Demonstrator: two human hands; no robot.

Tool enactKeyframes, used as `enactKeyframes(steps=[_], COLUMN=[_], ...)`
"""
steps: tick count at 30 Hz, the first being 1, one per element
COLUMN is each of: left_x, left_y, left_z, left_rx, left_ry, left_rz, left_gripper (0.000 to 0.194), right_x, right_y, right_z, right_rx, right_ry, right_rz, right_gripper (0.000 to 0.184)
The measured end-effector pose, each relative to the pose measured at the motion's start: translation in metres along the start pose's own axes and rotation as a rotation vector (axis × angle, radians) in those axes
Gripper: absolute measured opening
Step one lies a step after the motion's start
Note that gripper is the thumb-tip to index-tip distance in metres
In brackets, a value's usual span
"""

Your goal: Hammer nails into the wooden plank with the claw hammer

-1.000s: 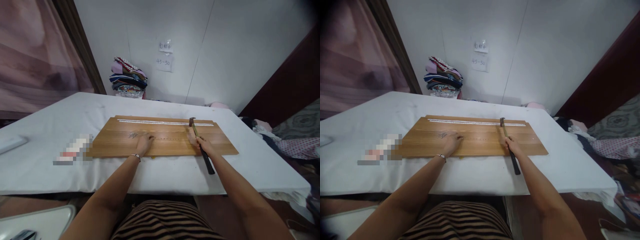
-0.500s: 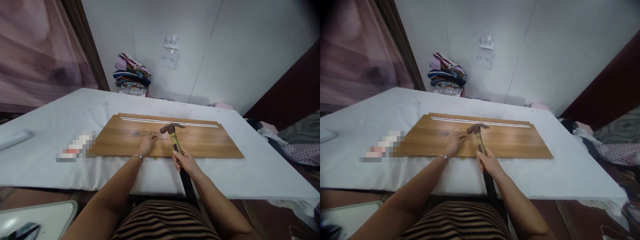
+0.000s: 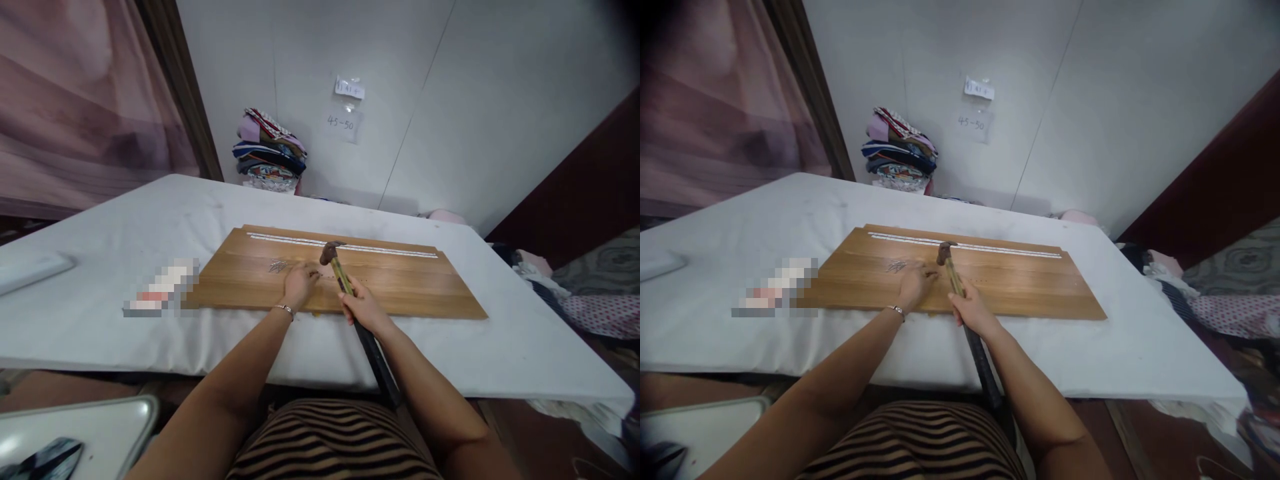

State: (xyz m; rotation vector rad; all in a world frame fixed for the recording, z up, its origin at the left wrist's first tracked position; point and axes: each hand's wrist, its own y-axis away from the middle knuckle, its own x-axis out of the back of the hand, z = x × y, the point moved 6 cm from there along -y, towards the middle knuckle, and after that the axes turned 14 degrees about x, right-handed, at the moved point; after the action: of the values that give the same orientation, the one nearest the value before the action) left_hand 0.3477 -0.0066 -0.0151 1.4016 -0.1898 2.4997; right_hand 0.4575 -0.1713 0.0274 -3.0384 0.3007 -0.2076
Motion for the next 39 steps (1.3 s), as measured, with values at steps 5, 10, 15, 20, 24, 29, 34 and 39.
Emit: enactKeyframes(steps=[5, 10, 15, 20, 24, 29, 34, 39], left_x=[0.003, 0.004, 0.008, 0.009, 0.008, 0.006, 0.005, 0.004], left_y=[0.0, 0.002, 0.006, 0.006, 0.006, 0.005, 0.003, 0.002], left_z=[0.002, 0.003, 0.006, 0.006, 0.006, 0.004, 0.003, 0.003], left_rx=[-0.04, -0.011, -0.035, -0.031, -0.033, -0.024, -0.023, -0.037], left_ry=[0.038, 0.032, 0.045, 0.044, 0.042, 0.033, 0.021, 0.014], left_rz=[0.005, -0.006, 0.001, 0.008, 0.007, 0.001, 0.007, 0.013], left_gripper=[0.024, 0.026, 0.028, 0.026, 0.026, 0.027, 0.028, 0.027], right_x=[-0.007, -0.01, -0.013, -0.015, -0.014, -0.015, -0.015, -0.016], right_y=[-0.003, -0.006, -0.007, -0.007, -0.007, -0.008, -0.009, -0.008], right_z=[0.006, 0.003, 0.003, 0.005, 0.004, 0.005, 0.01, 0.01], right_rx=[-0.056, -0.056, -0.061, -0.074, -0.07, -0.061, -0.083, -0.073], right_ry=[-0.009, 0.009, 0.037, 0.05, 0.074, 0.079, 0.089, 0.098], right_rz=[0.006, 0.021, 0.003, 0.014, 0.005, 0.013, 0.02, 0.02], right_gripper=[0.082, 0.077, 0.076, 0.076, 0.074, 0.077, 0.075, 0.077])
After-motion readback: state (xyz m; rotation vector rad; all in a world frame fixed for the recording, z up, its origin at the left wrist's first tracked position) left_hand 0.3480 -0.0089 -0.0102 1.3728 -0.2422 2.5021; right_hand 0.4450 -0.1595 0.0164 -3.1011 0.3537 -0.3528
